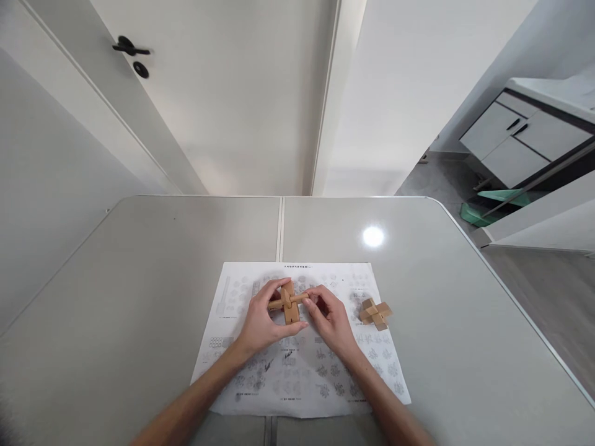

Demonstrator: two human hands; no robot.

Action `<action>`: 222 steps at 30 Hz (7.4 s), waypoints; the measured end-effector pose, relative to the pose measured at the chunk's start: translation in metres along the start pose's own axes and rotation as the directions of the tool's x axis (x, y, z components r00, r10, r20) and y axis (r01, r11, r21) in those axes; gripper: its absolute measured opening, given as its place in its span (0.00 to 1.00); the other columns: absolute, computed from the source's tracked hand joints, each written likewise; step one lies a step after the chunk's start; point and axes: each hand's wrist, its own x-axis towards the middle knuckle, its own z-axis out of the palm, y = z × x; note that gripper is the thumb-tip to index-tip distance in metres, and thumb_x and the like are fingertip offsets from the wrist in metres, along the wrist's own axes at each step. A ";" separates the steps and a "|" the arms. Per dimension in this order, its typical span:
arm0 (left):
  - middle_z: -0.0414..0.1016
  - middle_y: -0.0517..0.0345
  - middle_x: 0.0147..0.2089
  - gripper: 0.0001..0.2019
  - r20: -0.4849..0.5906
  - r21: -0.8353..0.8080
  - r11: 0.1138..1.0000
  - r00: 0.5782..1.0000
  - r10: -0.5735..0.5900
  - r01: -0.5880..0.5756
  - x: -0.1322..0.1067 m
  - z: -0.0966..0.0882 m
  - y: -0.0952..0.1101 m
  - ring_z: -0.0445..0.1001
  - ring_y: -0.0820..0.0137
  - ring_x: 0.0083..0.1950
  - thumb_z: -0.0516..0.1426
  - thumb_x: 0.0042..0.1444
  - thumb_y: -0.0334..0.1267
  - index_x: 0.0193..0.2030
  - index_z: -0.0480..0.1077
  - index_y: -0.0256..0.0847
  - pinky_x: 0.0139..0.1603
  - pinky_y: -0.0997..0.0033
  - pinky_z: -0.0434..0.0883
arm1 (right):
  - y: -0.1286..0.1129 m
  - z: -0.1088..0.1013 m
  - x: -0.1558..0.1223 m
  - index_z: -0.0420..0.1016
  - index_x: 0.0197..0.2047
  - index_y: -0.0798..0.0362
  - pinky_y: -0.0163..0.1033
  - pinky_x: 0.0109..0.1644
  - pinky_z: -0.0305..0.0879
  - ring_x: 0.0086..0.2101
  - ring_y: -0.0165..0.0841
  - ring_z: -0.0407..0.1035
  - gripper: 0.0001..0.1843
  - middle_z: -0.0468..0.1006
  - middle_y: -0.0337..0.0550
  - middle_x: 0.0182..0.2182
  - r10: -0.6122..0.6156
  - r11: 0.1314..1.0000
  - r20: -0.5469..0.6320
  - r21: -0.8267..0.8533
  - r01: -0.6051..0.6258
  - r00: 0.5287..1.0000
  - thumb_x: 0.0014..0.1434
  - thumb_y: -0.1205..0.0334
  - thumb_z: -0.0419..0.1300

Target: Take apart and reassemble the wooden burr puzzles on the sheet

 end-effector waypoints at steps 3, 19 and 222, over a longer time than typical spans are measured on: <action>0.75 0.52 0.58 0.39 0.013 0.022 1.000 1.000 0.017 -0.017 0.001 -0.002 -0.001 0.77 0.58 0.51 0.75 0.46 0.50 0.64 0.68 0.49 0.54 0.53 0.78 | -0.002 -0.001 0.001 0.77 0.47 0.50 0.38 0.34 0.61 0.29 0.34 0.63 0.14 0.70 0.38 0.32 -0.012 1.000 0.003 -0.028 0.012 1.000 0.74 0.48 0.58; 0.76 0.49 0.63 0.44 0.080 0.205 0.964 0.984 0.157 -0.171 0.000 0.000 -0.009 0.76 0.50 0.62 0.75 0.45 0.57 0.67 0.66 0.50 0.63 0.47 0.74 | -0.005 -0.017 -0.004 0.76 0.46 0.49 0.39 0.35 0.61 0.30 0.34 0.65 0.10 0.71 0.38 0.31 -0.102 0.975 0.074 -0.192 0.115 0.992 0.75 0.53 0.57; 0.78 0.57 0.31 0.19 -0.228 0.722 0.647 0.967 -0.111 0.245 -0.091 -0.115 -0.025 0.72 0.67 0.31 0.46 0.73 0.47 0.35 0.70 0.43 0.35 0.69 0.62 | -0.061 0.003 -0.007 0.73 0.52 0.46 0.44 0.32 0.74 0.30 0.40 0.77 0.15 0.83 0.48 0.43 0.033 0.825 0.253 -0.553 0.116 0.967 0.76 0.48 0.50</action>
